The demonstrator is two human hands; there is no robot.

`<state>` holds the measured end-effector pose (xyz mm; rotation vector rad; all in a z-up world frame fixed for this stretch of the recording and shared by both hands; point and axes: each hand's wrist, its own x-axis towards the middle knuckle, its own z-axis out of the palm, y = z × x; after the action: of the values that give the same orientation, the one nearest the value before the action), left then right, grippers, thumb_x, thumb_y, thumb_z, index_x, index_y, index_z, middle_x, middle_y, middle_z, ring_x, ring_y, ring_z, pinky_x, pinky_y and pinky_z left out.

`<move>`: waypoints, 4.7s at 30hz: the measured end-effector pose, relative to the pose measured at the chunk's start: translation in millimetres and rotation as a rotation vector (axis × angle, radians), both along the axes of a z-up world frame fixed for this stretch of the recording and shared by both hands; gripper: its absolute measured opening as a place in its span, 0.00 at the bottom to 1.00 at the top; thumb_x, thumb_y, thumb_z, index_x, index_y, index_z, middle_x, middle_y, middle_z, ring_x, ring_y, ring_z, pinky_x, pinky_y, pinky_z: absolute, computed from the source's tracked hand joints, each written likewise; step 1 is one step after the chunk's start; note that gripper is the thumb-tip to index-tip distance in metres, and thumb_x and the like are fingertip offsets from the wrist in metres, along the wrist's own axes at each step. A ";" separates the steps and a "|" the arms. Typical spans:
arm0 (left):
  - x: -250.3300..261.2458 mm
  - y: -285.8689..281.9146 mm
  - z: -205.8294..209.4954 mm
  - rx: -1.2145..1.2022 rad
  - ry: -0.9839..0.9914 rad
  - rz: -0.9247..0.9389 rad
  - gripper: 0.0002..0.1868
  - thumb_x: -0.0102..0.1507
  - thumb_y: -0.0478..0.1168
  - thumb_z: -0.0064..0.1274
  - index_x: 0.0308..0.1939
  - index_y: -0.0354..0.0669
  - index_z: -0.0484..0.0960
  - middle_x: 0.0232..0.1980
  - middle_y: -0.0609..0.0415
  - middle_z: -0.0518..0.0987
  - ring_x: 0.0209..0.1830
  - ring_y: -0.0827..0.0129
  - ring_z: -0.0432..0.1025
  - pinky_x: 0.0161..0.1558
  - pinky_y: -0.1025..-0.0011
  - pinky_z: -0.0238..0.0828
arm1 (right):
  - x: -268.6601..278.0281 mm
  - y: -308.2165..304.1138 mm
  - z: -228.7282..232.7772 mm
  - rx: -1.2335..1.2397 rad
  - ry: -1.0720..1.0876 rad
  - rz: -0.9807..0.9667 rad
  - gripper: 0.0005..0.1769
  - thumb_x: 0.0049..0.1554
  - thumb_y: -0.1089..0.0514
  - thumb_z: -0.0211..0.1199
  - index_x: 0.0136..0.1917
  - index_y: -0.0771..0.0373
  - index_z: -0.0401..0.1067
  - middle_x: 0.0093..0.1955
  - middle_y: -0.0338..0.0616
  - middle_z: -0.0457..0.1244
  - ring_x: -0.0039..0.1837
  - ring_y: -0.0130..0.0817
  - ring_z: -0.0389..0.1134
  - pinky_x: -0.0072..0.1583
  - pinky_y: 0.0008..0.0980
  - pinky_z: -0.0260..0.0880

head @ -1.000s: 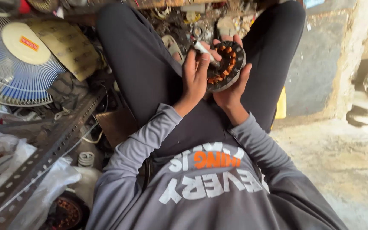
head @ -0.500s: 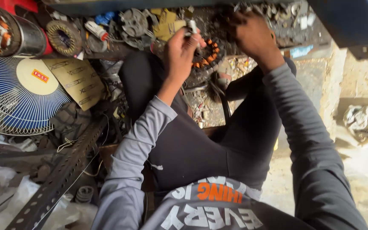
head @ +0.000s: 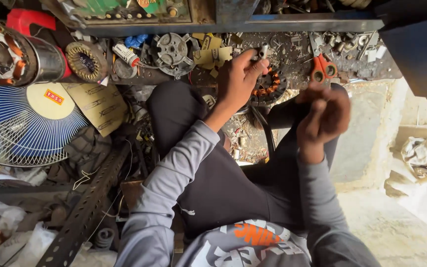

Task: Repairing a fan motor stator by manipulating coils and connecting wires.

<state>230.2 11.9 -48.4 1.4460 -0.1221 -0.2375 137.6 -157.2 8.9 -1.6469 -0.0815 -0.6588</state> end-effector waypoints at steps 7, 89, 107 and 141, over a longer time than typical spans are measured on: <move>-8.5 -4.1 -4.3 0.094 -0.009 0.011 0.17 0.73 0.49 0.52 0.42 0.36 0.76 0.35 0.58 0.84 0.36 0.79 0.78 0.38 0.78 0.73 | -25.0 22.2 -14.8 0.023 0.121 0.081 0.09 0.73 0.62 0.54 0.62 0.70 0.61 0.58 0.59 0.67 0.52 0.42 0.74 0.54 0.37 0.78; -1.7 -1.5 2.4 0.286 -0.102 0.032 0.19 0.70 0.56 0.48 0.42 0.44 0.78 0.30 0.64 0.85 0.21 0.82 0.74 0.22 0.77 0.62 | -19.7 39.7 0.4 -0.327 0.075 0.018 0.05 0.68 0.72 0.55 0.58 0.74 0.66 0.56 0.59 0.68 0.59 0.45 0.74 0.59 0.37 0.77; -67.2 15.0 51.8 0.091 0.055 -0.028 0.16 0.70 0.52 0.51 0.46 0.42 0.82 0.32 0.62 0.85 0.24 0.81 0.69 0.27 0.78 0.60 | -46.7 18.1 26.5 -0.162 0.057 -0.066 0.06 0.70 0.69 0.56 0.60 0.70 0.71 0.48 0.51 0.67 0.48 0.37 0.70 0.53 0.31 0.71; -200.7 52.2 121.8 -0.110 -0.334 -0.250 0.53 0.65 0.63 0.62 0.80 0.41 0.50 0.74 0.36 0.64 0.74 0.56 0.66 0.75 0.62 0.64 | -180.6 21.9 -4.5 1.092 0.408 0.425 0.31 0.69 0.33 0.55 0.58 0.67 0.66 0.70 0.59 0.58 0.67 0.43 0.66 0.65 0.37 0.72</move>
<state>29.4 64.1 73.4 1.3496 -0.5814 -0.1876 -42.9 -135.3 4.4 -0.6323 0.1950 0.0222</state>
